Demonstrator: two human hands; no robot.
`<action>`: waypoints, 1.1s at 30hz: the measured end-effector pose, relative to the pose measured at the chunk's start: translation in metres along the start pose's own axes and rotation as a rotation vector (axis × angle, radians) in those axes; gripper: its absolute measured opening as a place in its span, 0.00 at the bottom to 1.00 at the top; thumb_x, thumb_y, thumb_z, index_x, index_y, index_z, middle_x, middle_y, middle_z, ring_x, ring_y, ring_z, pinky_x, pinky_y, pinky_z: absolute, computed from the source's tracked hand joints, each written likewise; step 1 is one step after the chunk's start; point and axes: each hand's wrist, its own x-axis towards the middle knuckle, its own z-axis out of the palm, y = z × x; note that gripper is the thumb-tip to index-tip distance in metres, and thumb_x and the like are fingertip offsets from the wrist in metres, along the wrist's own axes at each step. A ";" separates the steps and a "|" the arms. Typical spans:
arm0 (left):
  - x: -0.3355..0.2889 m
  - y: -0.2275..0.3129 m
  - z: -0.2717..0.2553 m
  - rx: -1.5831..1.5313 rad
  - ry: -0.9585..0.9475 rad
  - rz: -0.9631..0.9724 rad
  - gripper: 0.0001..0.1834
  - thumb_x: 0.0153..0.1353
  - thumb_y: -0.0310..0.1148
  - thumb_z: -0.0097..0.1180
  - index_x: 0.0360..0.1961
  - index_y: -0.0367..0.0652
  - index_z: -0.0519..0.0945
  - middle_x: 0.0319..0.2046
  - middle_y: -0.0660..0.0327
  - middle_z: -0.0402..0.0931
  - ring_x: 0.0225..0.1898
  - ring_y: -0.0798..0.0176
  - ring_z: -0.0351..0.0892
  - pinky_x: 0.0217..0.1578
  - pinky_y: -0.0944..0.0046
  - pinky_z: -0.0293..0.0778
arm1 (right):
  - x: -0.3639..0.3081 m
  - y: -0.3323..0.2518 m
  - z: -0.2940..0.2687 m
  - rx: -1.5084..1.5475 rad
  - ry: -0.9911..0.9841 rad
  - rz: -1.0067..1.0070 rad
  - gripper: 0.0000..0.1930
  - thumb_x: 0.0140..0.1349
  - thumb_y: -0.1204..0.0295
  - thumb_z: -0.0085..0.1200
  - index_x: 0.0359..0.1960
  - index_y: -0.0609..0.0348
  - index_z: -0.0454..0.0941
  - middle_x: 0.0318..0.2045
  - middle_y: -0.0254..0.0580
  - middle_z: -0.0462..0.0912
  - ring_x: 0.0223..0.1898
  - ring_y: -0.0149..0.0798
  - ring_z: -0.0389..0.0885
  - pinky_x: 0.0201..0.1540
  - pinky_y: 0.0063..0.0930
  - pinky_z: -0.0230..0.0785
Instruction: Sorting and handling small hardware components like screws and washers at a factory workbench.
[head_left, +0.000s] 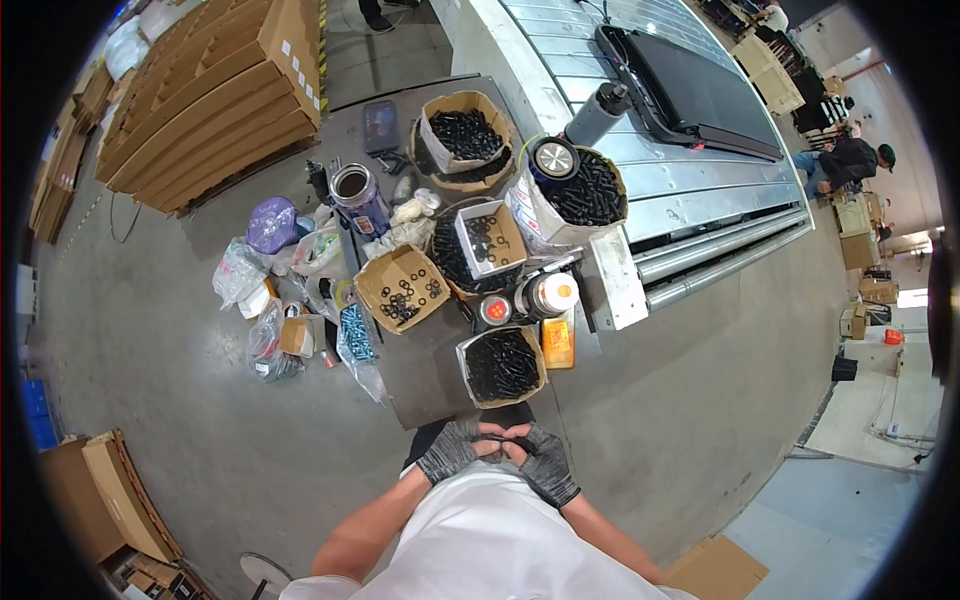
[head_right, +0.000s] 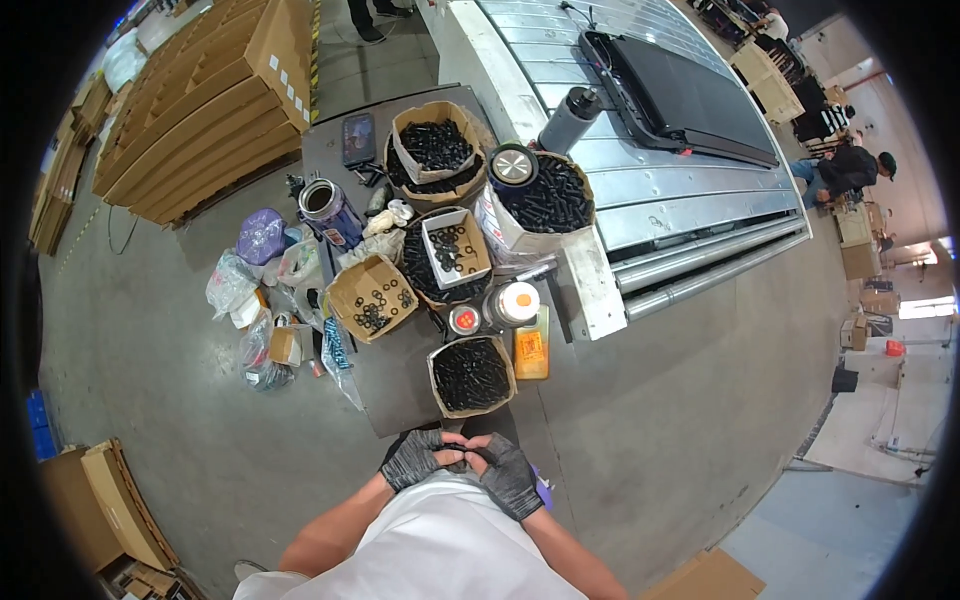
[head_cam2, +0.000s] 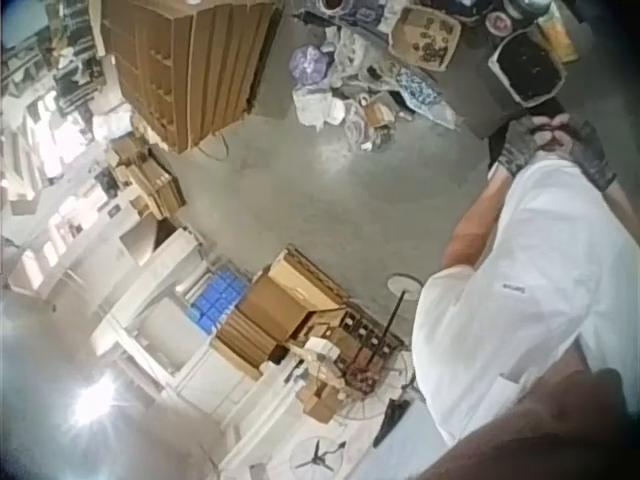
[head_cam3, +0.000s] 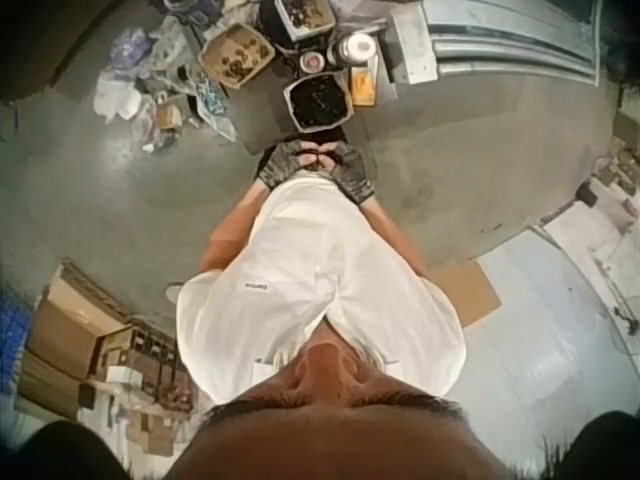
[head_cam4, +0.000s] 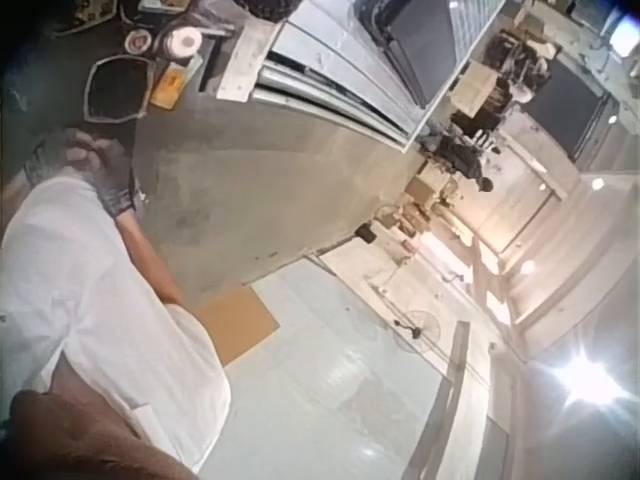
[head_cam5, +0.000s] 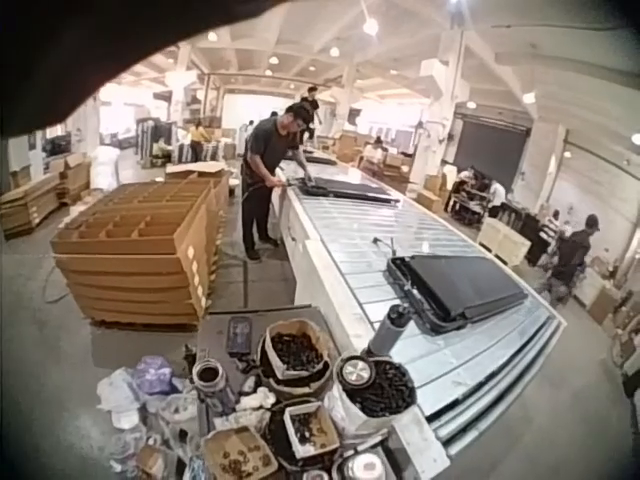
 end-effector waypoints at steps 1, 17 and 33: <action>0.000 0.000 0.001 -0.011 -0.005 -0.032 0.20 0.60 0.30 0.63 0.53 0.36 0.79 0.40 0.62 0.82 0.41 0.71 0.79 0.47 0.69 0.75 | 0.000 0.004 -0.002 -0.003 0.002 0.007 0.08 0.59 0.77 0.58 0.40 0.62 0.79 0.34 0.44 0.81 0.38 0.40 0.81 0.44 0.29 0.72; 0.007 -0.065 -0.001 -0.220 0.452 -0.193 0.12 0.66 0.33 0.56 0.45 0.35 0.79 0.34 0.57 0.82 0.33 0.66 0.82 0.35 0.67 0.79 | 0.061 0.017 -0.085 -0.410 0.130 -0.359 0.09 0.54 0.82 0.58 0.36 0.58 0.78 0.34 0.48 0.80 0.37 0.50 0.80 0.41 0.36 0.73; 0.000 -0.072 0.008 -0.282 0.616 -0.148 0.13 0.66 0.33 0.56 0.46 0.36 0.80 0.34 0.56 0.82 0.33 0.65 0.82 0.37 0.65 0.79 | 0.160 0.051 -0.055 -0.821 -0.315 -0.760 0.18 0.48 0.80 0.54 0.44 0.59 0.79 0.46 0.47 0.80 0.48 0.48 0.79 0.51 0.38 0.74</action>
